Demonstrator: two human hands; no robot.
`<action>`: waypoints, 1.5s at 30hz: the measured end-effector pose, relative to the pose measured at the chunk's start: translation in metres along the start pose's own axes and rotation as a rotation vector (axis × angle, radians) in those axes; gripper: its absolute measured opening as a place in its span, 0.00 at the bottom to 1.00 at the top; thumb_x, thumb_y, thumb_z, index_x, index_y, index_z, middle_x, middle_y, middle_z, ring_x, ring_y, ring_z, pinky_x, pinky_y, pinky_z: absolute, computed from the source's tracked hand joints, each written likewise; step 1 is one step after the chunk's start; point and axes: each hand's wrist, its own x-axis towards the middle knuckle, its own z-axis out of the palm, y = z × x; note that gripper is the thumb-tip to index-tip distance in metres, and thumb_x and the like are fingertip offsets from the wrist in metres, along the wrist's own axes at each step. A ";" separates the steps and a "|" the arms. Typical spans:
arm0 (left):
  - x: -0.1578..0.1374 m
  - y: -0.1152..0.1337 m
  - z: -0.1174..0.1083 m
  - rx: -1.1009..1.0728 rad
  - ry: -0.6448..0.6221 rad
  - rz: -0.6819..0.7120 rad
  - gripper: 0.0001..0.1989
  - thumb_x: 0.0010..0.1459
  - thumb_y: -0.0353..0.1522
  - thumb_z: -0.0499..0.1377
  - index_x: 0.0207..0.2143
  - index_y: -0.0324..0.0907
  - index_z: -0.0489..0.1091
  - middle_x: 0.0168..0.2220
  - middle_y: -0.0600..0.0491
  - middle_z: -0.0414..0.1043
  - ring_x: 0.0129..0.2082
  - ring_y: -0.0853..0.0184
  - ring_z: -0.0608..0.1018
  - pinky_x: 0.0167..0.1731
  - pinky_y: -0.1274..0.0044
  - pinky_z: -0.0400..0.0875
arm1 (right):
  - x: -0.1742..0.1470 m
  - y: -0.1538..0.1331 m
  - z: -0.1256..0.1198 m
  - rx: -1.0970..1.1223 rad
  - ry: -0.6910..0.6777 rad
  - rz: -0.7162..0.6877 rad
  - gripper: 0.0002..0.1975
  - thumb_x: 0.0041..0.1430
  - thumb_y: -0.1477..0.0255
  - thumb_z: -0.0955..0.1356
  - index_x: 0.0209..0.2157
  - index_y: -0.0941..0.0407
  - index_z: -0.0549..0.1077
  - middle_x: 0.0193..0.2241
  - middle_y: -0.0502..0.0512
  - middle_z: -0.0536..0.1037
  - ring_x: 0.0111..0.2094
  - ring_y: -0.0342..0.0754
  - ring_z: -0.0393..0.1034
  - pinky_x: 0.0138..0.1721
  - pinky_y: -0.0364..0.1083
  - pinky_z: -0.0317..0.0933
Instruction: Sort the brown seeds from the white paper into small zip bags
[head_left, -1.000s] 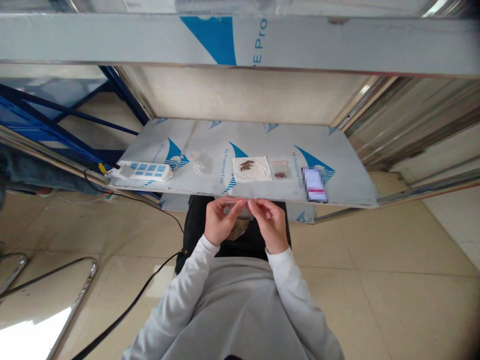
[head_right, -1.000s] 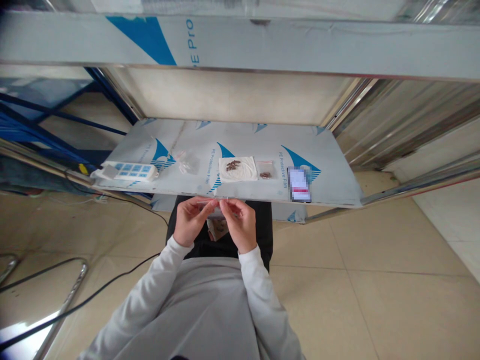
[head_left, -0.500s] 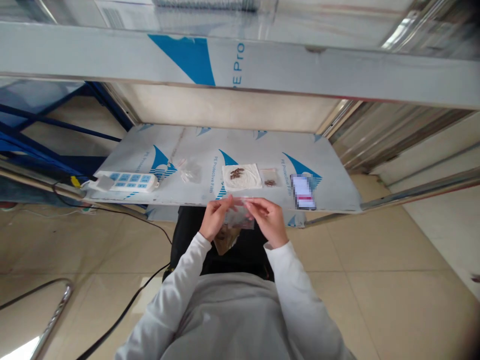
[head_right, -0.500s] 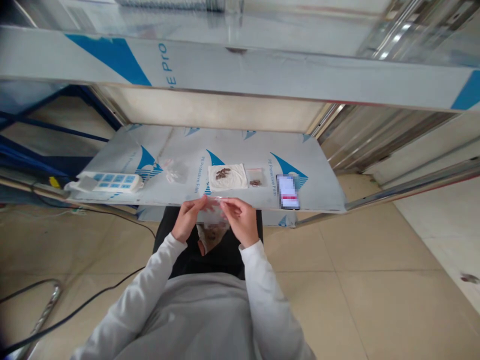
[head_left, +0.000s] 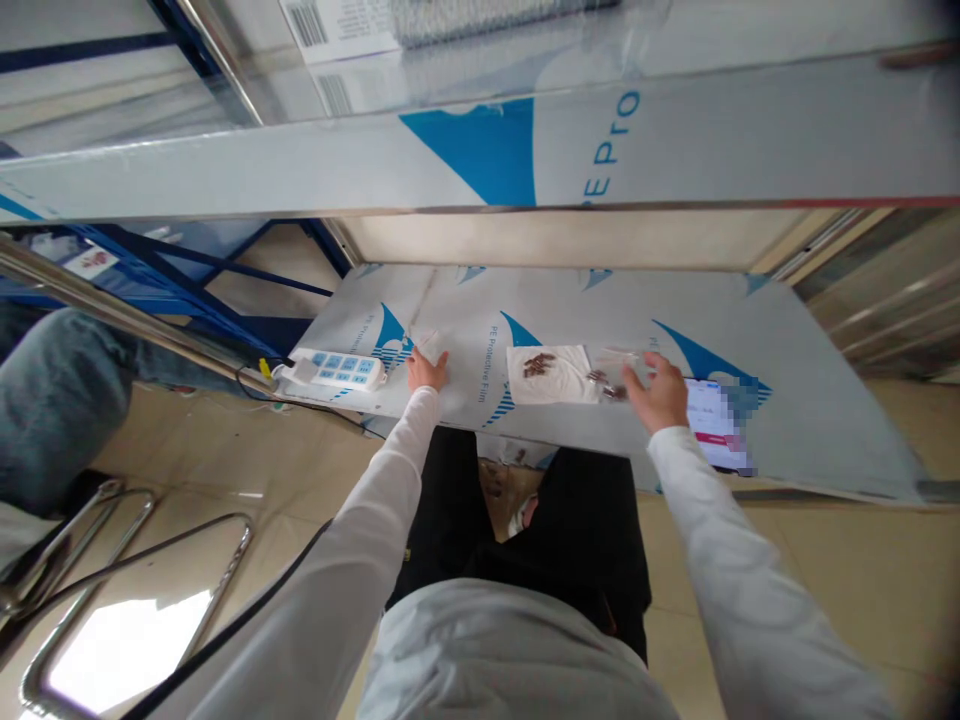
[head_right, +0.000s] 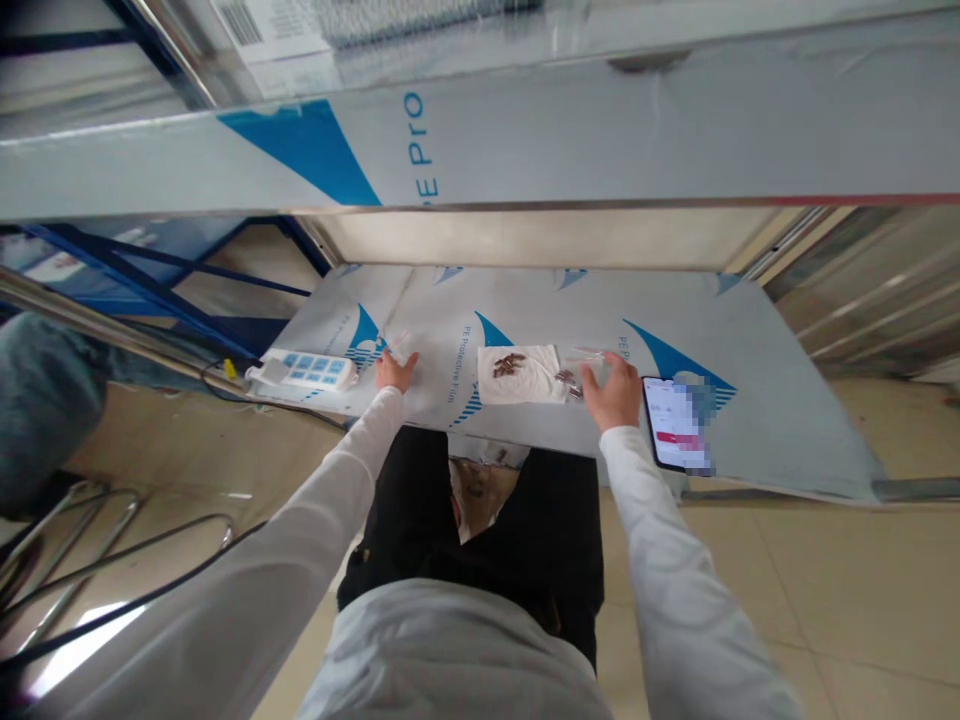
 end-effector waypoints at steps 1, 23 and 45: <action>0.007 0.001 0.002 0.031 0.000 -0.014 0.28 0.50 0.36 0.63 0.52 0.36 0.63 0.54 0.35 0.64 0.53 0.51 0.70 0.49 0.65 0.63 | -0.015 -0.001 -0.001 0.022 -0.011 -0.046 0.23 0.51 0.64 0.67 0.46 0.63 0.71 0.43 0.69 0.75 0.43 0.58 0.69 0.45 0.56 0.62; -0.012 0.032 -0.043 -0.340 -0.006 0.211 0.10 0.46 0.35 0.65 0.30 0.40 0.71 0.30 0.52 0.74 0.31 0.67 0.76 0.34 0.77 0.67 | -0.135 -0.064 -0.003 0.416 -0.127 -0.039 0.17 0.58 0.61 0.65 0.45 0.56 0.73 0.44 0.62 0.77 0.45 0.53 0.71 0.46 0.54 0.66; -0.132 0.023 -0.055 -0.781 -0.928 -0.035 0.19 0.39 0.41 0.70 0.29 0.35 0.78 0.25 0.49 0.78 0.21 0.72 0.74 0.24 0.80 0.69 | -0.092 -0.095 0.023 0.701 -0.443 0.165 0.21 0.51 0.54 0.68 0.32 0.59 0.76 0.25 0.57 0.80 0.22 0.47 0.71 0.24 0.45 0.64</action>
